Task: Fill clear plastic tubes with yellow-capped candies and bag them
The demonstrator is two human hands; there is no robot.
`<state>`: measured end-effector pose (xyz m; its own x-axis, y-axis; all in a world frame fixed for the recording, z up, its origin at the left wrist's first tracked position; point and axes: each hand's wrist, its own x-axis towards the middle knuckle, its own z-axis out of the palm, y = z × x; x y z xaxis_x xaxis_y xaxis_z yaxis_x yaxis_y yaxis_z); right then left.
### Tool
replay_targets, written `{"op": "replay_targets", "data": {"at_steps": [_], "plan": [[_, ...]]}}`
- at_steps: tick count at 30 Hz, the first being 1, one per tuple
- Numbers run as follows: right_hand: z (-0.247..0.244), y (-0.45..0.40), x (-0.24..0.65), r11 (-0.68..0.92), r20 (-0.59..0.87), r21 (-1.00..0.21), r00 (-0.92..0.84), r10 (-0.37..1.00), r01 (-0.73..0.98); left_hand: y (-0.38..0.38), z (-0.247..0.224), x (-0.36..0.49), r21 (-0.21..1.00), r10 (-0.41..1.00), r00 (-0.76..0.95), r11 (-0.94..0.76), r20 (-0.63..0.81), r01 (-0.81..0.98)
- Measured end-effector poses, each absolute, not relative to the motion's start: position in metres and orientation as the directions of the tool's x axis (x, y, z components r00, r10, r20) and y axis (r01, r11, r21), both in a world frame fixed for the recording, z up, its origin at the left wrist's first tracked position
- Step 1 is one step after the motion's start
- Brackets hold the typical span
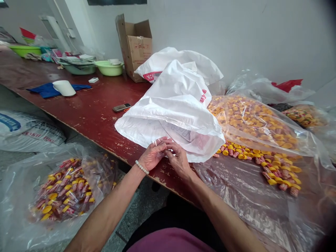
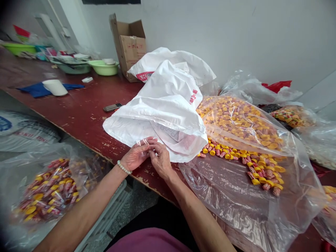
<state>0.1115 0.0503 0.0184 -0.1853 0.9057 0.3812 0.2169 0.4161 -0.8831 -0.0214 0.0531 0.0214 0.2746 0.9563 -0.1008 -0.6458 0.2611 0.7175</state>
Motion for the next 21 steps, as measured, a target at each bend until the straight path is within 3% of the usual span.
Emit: {"op": "replay_targets", "data": {"at_steps": [3, 6, 9, 14, 17, 19, 21], "plan": [[0.020, 0.075, 0.099, 0.427, 0.365, -0.776, -0.221, 0.904, 0.465, 0.058, 0.018, -0.036, 0.669, 0.965, 0.151, 0.256, -0.212, -0.698], [0.026, 0.118, 0.083, 0.451, 0.318, -0.453, -0.334, 0.887, 0.769, 0.062, 0.015, -0.057, 0.683, 0.953, 0.015, 0.226, -0.301, -0.694], [0.029, 0.159, 0.065, 0.479, 0.256, -0.265, -0.418, 0.872, 0.837, 0.062, 0.016, -0.071, 0.754, 0.954, -0.079, 0.175, -0.288, -0.633], [0.028, 0.178, 0.052, 0.448, 0.177, -0.187, -0.418, 0.891, 0.875, 0.070, 0.015, -0.081, 0.851, 0.957, -0.188, 0.096, -0.222, -0.516], [0.029, 0.160, 0.058, 0.512, 0.138, -0.182, -0.494, 0.859, 0.840, 0.079, 0.011, -0.086, 0.921, 0.935, -0.328, -0.007, -0.131, -0.390], [0.031, 0.141, 0.063, 0.585, 0.105, -0.243, -0.579, 0.809, 0.774, 0.084, 0.009, -0.089, 0.956, 0.936, -0.351, -0.075, -0.030, -0.283], [0.033, 0.123, 0.066, 0.605, 0.100, -0.407, -0.626, 0.774, 0.684, 0.087, 0.010, -0.091, 0.973, 0.968, -0.249, -0.095, 0.041, -0.210]]}}
